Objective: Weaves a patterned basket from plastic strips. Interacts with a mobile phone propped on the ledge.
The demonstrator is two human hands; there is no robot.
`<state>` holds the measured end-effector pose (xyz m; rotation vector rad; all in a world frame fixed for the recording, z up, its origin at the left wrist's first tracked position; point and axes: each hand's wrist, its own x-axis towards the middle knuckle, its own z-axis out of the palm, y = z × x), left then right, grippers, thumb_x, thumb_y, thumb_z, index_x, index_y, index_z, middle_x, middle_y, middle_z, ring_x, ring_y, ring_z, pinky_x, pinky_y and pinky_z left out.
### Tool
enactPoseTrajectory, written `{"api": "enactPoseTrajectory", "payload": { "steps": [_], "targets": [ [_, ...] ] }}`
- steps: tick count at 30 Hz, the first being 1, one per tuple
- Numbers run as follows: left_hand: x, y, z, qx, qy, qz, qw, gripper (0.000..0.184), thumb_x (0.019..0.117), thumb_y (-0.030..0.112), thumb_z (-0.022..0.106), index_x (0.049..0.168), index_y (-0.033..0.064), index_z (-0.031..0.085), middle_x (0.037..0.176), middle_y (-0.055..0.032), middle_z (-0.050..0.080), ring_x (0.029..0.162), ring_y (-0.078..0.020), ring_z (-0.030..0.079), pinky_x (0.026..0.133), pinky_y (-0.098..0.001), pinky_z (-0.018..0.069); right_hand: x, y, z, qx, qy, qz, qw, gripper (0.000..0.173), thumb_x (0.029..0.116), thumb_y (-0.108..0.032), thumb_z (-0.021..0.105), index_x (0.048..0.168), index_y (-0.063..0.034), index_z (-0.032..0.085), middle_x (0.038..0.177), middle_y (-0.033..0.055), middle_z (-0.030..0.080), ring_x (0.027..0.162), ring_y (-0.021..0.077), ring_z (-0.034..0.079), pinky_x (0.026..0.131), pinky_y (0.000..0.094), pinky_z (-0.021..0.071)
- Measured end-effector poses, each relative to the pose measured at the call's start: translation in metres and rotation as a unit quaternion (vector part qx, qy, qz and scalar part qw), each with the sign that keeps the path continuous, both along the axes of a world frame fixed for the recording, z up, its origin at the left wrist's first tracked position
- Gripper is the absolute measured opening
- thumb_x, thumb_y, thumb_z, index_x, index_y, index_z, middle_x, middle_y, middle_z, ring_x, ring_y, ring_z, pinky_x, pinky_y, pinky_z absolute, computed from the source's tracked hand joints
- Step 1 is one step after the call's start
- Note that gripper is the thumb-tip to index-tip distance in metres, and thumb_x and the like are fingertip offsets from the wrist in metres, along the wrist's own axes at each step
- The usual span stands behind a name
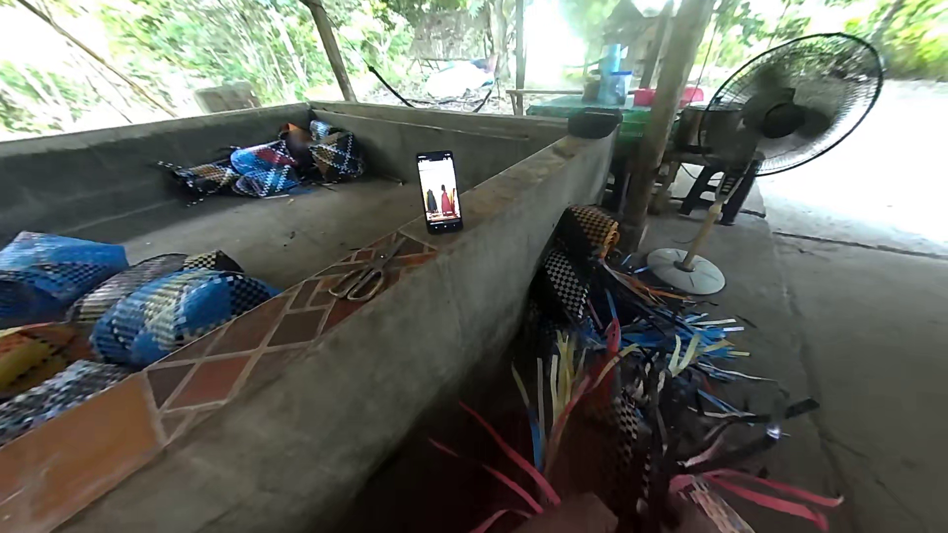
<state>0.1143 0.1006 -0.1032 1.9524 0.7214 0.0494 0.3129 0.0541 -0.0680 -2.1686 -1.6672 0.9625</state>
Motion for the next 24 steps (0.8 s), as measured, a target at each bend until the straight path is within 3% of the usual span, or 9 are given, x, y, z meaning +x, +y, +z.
{"api": "enactPoseTrajectory", "payload": {
  "steps": [2,4,7,9,12,14,17,21,24],
  "targets": [
    [-0.001,0.000,-0.003,-0.017,0.012,0.015,1.000,0.042,0.1049,0.028,0.059,0.102,-0.0122,0.069,0.091,-0.0281,0.068,0.090,-0.0403,0.067,0.088,-0.0596,0.0507,0.003,0.004,-0.002,0.025,0.009,0.029,0.999,0.040,0.0975,-0.030,0.065,0.112,0.0059,0.071,0.114,0.0289,0.069,0.109,0.0466,0.066,0.094,0.0661,0.0490],
    [-0.002,0.002,-0.008,-0.070,0.019,0.089,0.993,0.044,0.1059,0.030,0.057,0.107,-0.0118,0.068,0.097,-0.0279,0.069,0.093,-0.0384,0.068,0.091,-0.0579,0.0515,0.008,0.003,-0.014,0.151,0.035,0.100,0.983,0.032,0.0963,-0.018,0.066,0.104,0.0121,0.070,0.109,0.0319,0.068,0.108,0.0483,0.065,0.097,0.0621,0.0494],
    [0.003,0.003,-0.006,-0.093,0.040,0.171,0.980,0.044,0.1035,0.032,0.061,0.111,-0.0107,0.068,0.106,-0.0276,0.069,0.103,-0.0387,0.068,0.097,-0.0579,0.0513,0.002,-0.002,-0.029,0.312,0.075,0.235,0.917,0.015,0.0924,-0.006,0.067,0.096,0.0053,0.076,0.100,0.0259,0.072,0.102,0.0481,0.067,0.095,0.0614,0.0514],
    [0.004,0.002,-0.004,-0.033,0.027,0.158,0.986,0.040,0.0995,0.028,0.067,0.112,-0.0102,0.068,0.109,-0.0284,0.070,0.106,-0.0408,0.068,0.098,-0.0594,0.0500,-0.007,-0.004,-0.036,0.319,0.111,0.257,0.906,0.015,0.0933,-0.002,0.064,0.098,0.0020,0.077,0.101,0.0228,0.073,0.102,0.0455,0.068,0.095,0.0610,0.0513],
    [-0.013,-0.003,0.001,0.075,-0.073,0.145,0.984,0.054,0.0906,0.028,0.076,0.130,-0.0061,0.063,0.122,-0.0269,0.066,0.118,-0.0397,0.063,0.105,-0.0565,0.0477,-0.013,-0.003,-0.033,0.284,0.135,0.229,0.921,0.016,0.0944,-0.003,0.063,0.100,0.0014,0.078,0.104,0.0226,0.073,0.104,0.0449,0.067,0.097,0.0629,0.0485],
    [-0.037,0.003,0.030,0.109,-0.084,0.147,0.980,0.065,0.0872,0.031,0.076,0.140,-0.0020,0.058,0.123,-0.0259,0.065,0.117,-0.0401,0.061,0.106,-0.0561,0.0465,-0.016,-0.003,-0.028,0.265,0.138,0.220,0.929,0.018,0.0951,-0.003,0.062,0.103,0.0035,0.077,0.106,0.0245,0.073,0.106,0.0468,0.067,0.098,0.0656,0.0473],
    [-0.092,0.029,0.101,0.131,-0.101,0.173,0.971,0.046,0.0886,0.019,0.077,0.130,0.0005,0.067,0.120,-0.0178,0.067,0.110,-0.0261,0.064,0.100,-0.0424,0.0515,-0.016,-0.004,-0.025,0.248,0.144,0.219,0.933,0.018,0.0946,-0.003,0.063,0.103,0.0035,0.077,0.106,0.0240,0.074,0.105,0.0472,0.068,0.098,0.0690,0.0448],
    [-0.152,0.076,0.202,0.287,-0.186,0.366,0.865,0.050,0.1011,0.033,0.055,0.128,-0.0084,0.061,0.115,-0.0107,0.068,0.105,-0.0115,0.063,0.097,-0.0311,0.0514,-0.022,-0.004,-0.027,0.249,0.127,0.225,0.933,0.017,0.0931,-0.005,0.065,0.101,0.0002,0.079,0.102,0.0226,0.074,0.102,0.0472,0.067,0.095,0.0704,0.0445],
    [-0.187,0.138,0.245,0.386,-0.223,0.498,0.744,0.040,0.1082,0.021,0.047,0.138,-0.0042,0.055,0.133,-0.0193,0.062,0.121,-0.0240,0.062,0.105,-0.0415,0.0510,-0.025,-0.004,-0.030,0.263,0.118,0.212,0.934,0.017,0.0926,-0.005,0.065,0.100,0.0001,0.079,0.099,0.0221,0.074,0.100,0.0463,0.067,0.094,0.0696,0.0444]
  ]
}}
